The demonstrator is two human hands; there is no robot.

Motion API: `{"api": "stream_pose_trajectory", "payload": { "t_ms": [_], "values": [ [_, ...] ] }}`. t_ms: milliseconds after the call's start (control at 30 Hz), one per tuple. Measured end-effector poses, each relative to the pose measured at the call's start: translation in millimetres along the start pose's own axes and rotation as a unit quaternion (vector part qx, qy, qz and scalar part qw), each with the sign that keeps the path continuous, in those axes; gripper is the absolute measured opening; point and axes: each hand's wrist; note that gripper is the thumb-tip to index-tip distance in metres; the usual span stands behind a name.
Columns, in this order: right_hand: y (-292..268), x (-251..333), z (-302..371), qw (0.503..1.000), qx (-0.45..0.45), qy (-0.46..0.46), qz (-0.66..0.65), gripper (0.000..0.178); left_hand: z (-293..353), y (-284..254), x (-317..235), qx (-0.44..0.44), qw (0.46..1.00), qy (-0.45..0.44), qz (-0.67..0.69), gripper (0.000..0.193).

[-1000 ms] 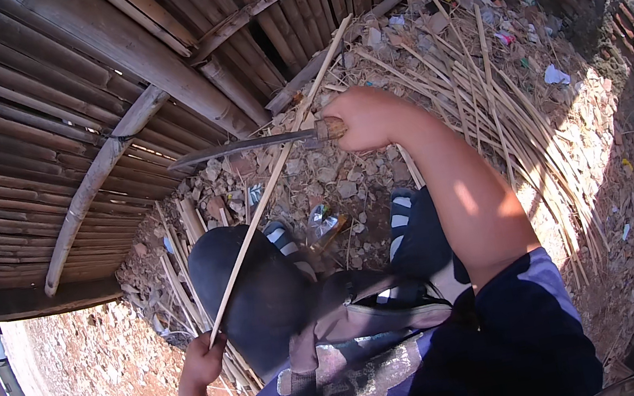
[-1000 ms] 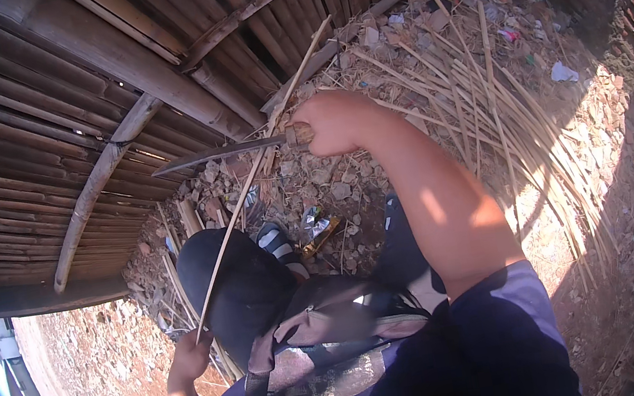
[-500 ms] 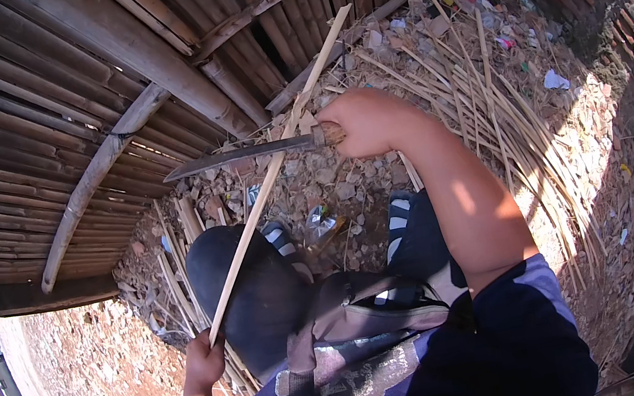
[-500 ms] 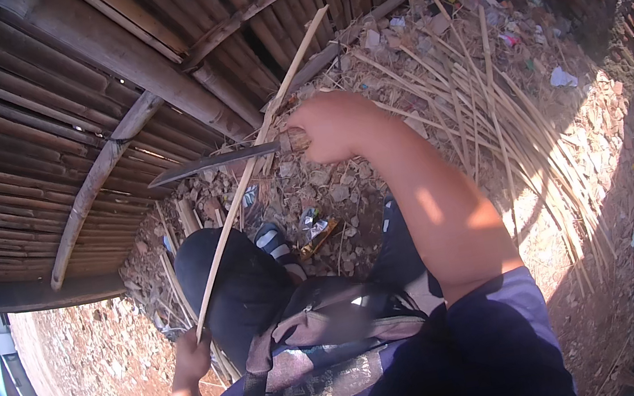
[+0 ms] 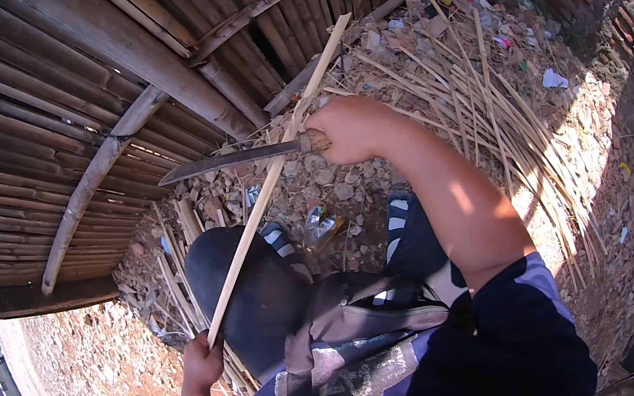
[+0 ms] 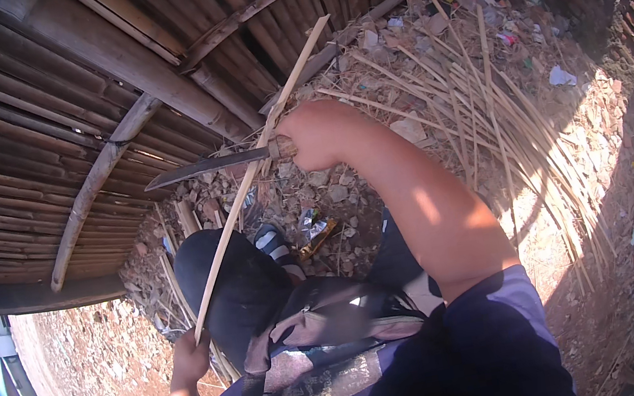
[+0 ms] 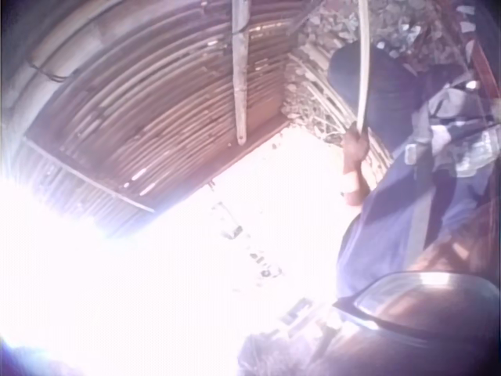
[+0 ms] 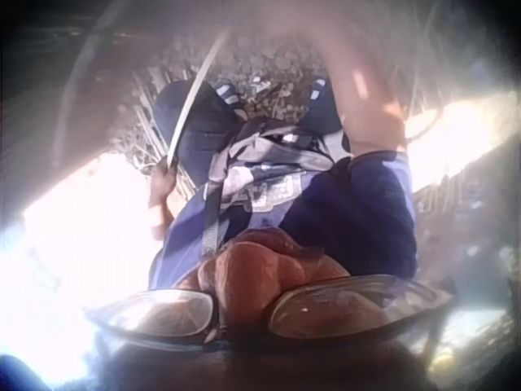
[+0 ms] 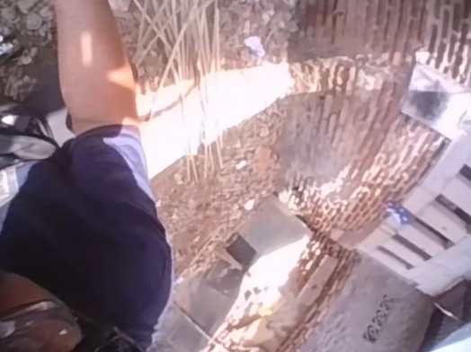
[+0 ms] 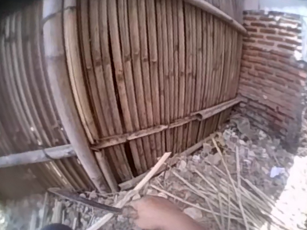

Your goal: The person strips layers from a length of bamboo using a knife, holding the wood with one hand and pulling the blade toward them with the other.

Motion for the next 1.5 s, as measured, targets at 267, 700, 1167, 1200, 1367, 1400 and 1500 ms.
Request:
{"api": "stream_pose_trajectory", "payload": {
  "t_ms": [267, 700, 1167, 1200, 1367, 1400, 1500],
  "values": [
    [11, -19, -3, 0.998, -0.003, -0.01, -0.055, 0.033, 2, -8, -16, -0.001, 1.0, -0.006, -0.021, 0.028],
    [11, -17, -7, 0.996, 0.045, 0.029, -0.073, 0.041, -1, -9, -2, 0.026, 0.999, -0.026, -0.023, 0.034],
    [23, -22, -9, 0.995, 0.025, 0.017, -0.092, 0.038, 3, -10, -9, 0.003, 0.998, -0.011, -0.06, 0.034],
    [22, -18, -11, 0.995, 0.031, 0.031, -0.094, 0.036, 5, -10, -10, -0.005, 0.998, -0.018, -0.064, 0.033],
    [18, -21, -5, 0.994, 0.022, 0.029, -0.102, 0.04, 3, -11, -15, -0.012, 0.997, -0.011, -0.074, 0.032],
    [20, -24, -6, 0.996, -0.001, 0.01, -0.089, 0.041, 1, -10, -15, -0.012, 0.997, -0.016, -0.08, 0.032],
    [22, -29, -6, 0.996, -0.011, -0.005, -0.084, 0.044, 2, -10, -21, -0.013, 0.996, -0.026, -0.081, 0.032]
  ]
}}
Point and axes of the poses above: each hand's wrist, its own z-axis away from the middle knuckle, its own y-axis out of the palm, x = y × z, and after that the axes turned 6 degrees about -y, right-handed
